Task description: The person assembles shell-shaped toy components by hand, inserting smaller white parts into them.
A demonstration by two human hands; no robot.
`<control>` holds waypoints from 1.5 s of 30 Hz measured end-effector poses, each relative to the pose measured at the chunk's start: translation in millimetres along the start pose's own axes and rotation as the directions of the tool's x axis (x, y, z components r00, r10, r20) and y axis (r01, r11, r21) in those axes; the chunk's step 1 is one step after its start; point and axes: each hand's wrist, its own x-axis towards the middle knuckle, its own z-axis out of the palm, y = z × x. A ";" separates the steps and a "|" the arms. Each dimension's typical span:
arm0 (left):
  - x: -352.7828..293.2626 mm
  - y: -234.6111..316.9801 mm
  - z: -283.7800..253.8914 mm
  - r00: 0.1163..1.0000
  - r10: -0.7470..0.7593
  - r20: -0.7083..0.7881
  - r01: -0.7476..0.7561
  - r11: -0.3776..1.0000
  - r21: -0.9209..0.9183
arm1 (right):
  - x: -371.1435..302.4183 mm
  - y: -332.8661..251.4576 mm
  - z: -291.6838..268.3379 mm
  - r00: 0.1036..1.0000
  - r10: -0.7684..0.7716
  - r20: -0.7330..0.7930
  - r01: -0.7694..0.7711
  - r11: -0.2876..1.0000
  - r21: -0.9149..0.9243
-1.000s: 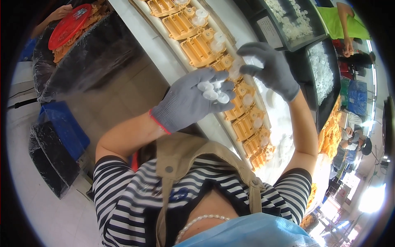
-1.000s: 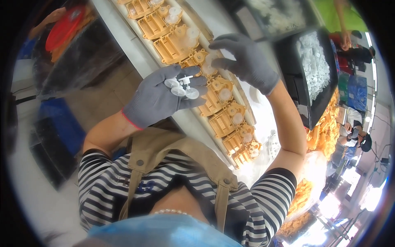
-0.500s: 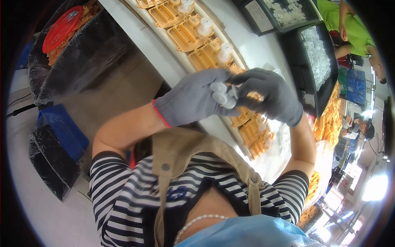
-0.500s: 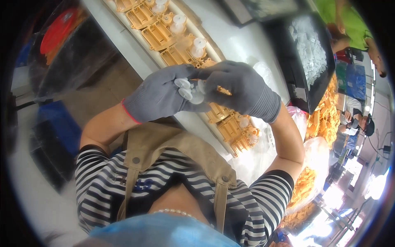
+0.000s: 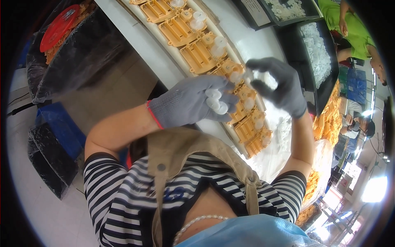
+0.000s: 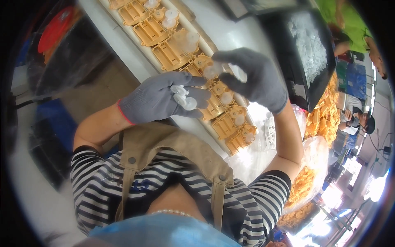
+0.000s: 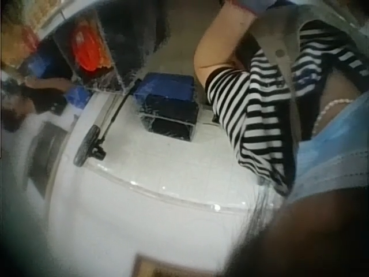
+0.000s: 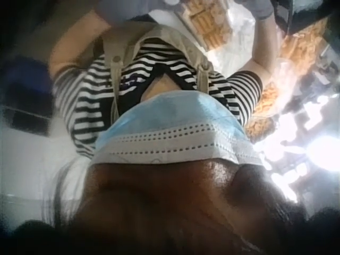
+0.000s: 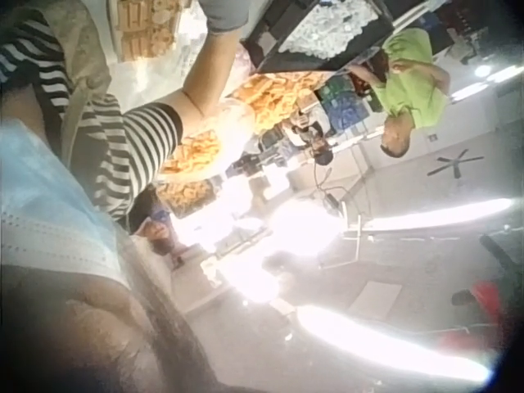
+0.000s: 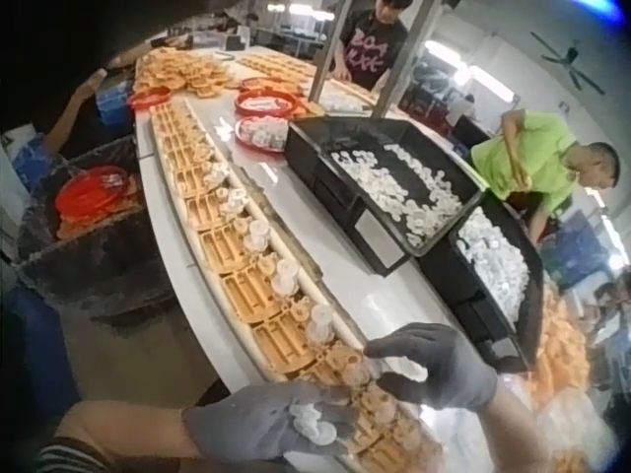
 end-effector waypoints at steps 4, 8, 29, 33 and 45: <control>4.4 -9.3 -18.1 0.996 -0.051 0.079 0.073 0.948 -0.309 | 5.9 27.3 6.9 0.998 0.005 0.056 0.004 0.987 -0.163; 6.6 -8.7 -18.8 0.996 -0.059 0.070 0.078 0.946 -0.314 | 11.5 33.8 13.0 0.991 -0.092 0.100 0.114 0.962 -0.246; 10.7 -10.9 -22.5 0.994 -0.044 0.096 0.069 0.960 -0.272 | 16.0 37.7 18.6 0.982 -0.047 0.185 0.094 0.962 -0.256; 9.6 -9.8 -22.2 0.993 -0.008 0.119 0.035 0.973 -0.229 | 18.3 32.4 17.5 0.983 -0.065 0.171 0.108 0.961 -0.254; 6.2 -4.9 -12.5 0.998 -0.027 0.060 0.041 0.969 -0.245 | 20.0 37.9 9.5 0.965 0.068 0.254 -0.016 0.979 -0.202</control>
